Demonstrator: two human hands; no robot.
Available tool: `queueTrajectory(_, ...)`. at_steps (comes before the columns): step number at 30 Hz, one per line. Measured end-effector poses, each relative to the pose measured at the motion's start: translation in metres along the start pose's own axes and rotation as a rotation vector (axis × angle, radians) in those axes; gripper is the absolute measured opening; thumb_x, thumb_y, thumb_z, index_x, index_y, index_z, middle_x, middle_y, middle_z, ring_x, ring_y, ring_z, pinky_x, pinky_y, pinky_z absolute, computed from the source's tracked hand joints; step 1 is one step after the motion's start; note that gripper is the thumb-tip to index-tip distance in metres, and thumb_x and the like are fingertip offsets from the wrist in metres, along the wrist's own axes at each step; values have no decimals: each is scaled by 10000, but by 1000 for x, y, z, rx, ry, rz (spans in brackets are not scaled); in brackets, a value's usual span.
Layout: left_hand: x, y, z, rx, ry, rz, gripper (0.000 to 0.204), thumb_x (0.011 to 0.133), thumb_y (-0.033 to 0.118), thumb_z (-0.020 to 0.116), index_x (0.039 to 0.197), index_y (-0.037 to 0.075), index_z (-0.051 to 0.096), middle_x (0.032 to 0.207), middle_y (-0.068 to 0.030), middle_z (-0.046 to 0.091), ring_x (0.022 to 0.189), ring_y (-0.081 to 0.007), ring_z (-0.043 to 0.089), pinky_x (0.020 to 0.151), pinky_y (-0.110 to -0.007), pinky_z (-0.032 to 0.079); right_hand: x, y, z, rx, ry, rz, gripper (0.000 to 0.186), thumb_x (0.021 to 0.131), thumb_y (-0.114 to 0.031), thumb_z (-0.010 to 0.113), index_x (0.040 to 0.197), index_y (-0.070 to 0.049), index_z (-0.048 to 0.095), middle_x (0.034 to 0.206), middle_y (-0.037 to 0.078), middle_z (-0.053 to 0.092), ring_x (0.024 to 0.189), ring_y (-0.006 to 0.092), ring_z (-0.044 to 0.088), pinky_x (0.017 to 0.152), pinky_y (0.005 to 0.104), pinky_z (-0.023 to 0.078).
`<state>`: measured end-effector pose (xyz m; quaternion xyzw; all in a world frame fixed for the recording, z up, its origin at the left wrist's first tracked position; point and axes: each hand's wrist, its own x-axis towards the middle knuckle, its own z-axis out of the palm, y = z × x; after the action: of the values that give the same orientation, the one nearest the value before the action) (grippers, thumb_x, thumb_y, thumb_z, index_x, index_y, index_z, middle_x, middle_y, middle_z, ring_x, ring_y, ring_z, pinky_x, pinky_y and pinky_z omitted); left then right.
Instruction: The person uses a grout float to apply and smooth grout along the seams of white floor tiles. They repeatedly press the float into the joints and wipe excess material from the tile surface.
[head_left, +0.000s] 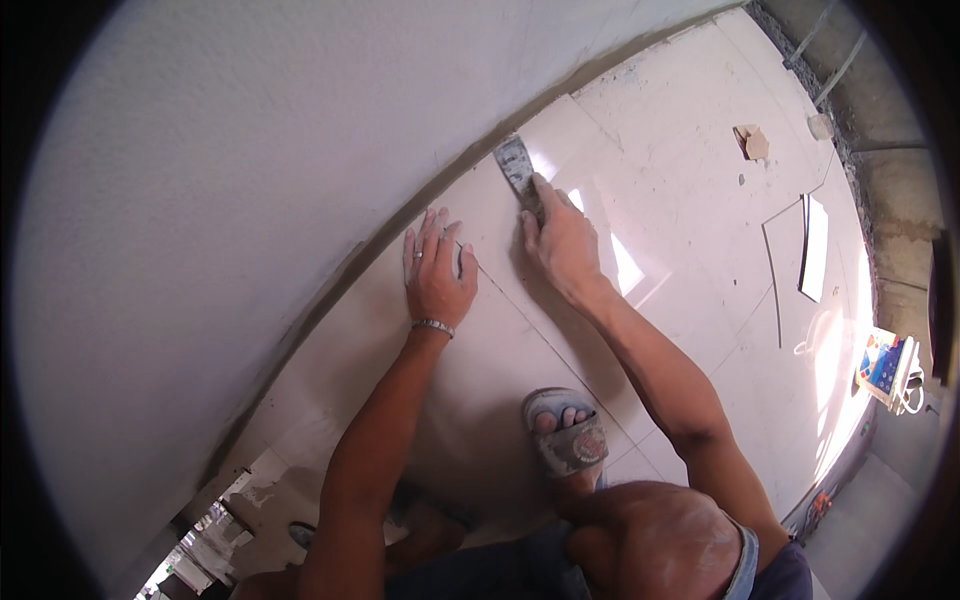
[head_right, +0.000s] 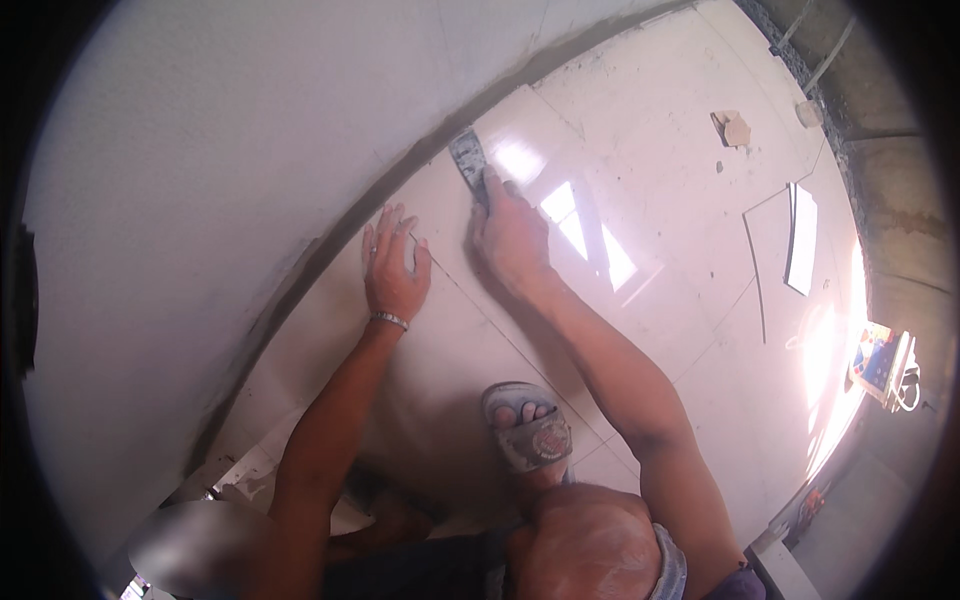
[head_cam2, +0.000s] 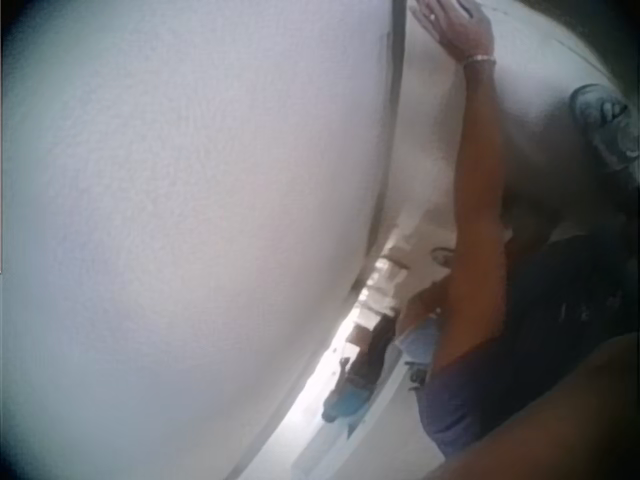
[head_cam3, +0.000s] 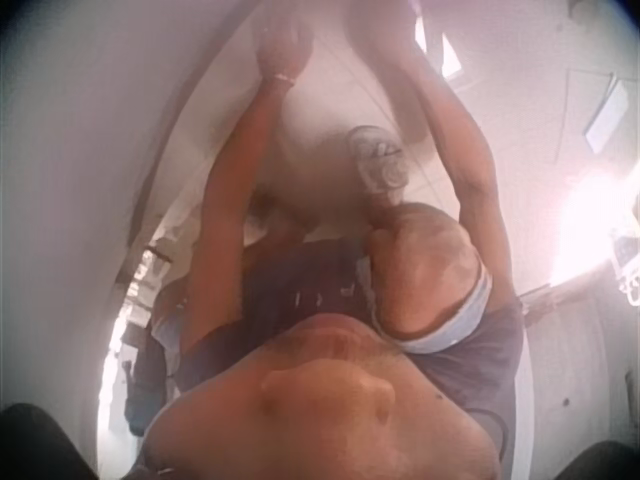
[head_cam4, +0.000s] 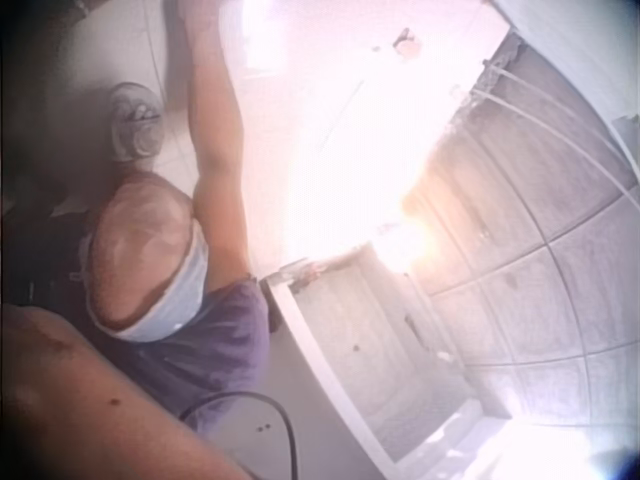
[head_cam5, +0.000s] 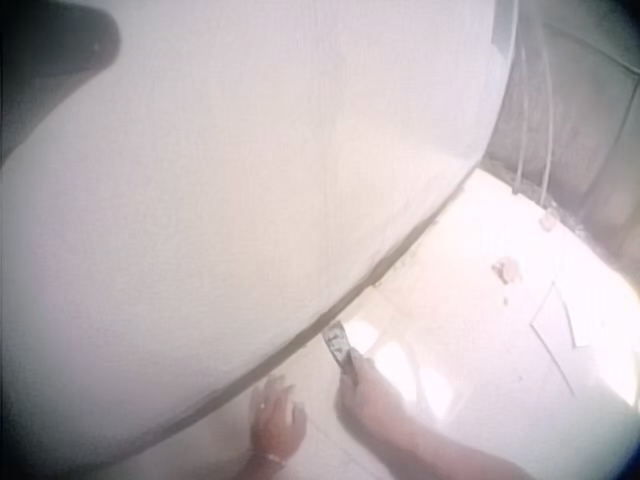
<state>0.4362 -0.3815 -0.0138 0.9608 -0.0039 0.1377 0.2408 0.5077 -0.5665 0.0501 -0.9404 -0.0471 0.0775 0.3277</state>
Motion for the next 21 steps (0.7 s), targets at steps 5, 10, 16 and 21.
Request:
queueTrajectory(5,0,-1,1,-29,11,-1,321,945,146,636,1252,56,661,1468,-129,576,1433,-317,473,1205,-538,331,-10,-5,7,20,-30,-27,494,944,-130,646,1417,-36,540,1124,249,669,981,451,670,854,517,538)
queueTrajectory(10,0,-1,1,-38,22,6,315,938,136,641,1242,54,663,1461,-130,581,1426,-322,480,1200,-540,338,11,7,-6,22,73,12,497,954,-151,610,1421,-10,512,1108,264,649,979,458,675,885,551,531)
queueTrajectory(16,1,-1,0,-35,24,1,307,937,134,645,1234,57,665,1450,-131,588,1415,-329,491,1192,-546,348,12,4,-7,-19,33,11,506,963,-157,595,1435,-8,493,1117,256,649,985,455,675,883,545,534)
queueTrajectory(21,1,-1,1,-43,37,8,290,940,112,626,1221,50,662,1436,-150,590,1396,-347,505,1187,-549,354,-11,-7,10,23,-51,1,513,959,-153,629,1442,-36,501,1098,250,649,985,457,660,857,535,530)
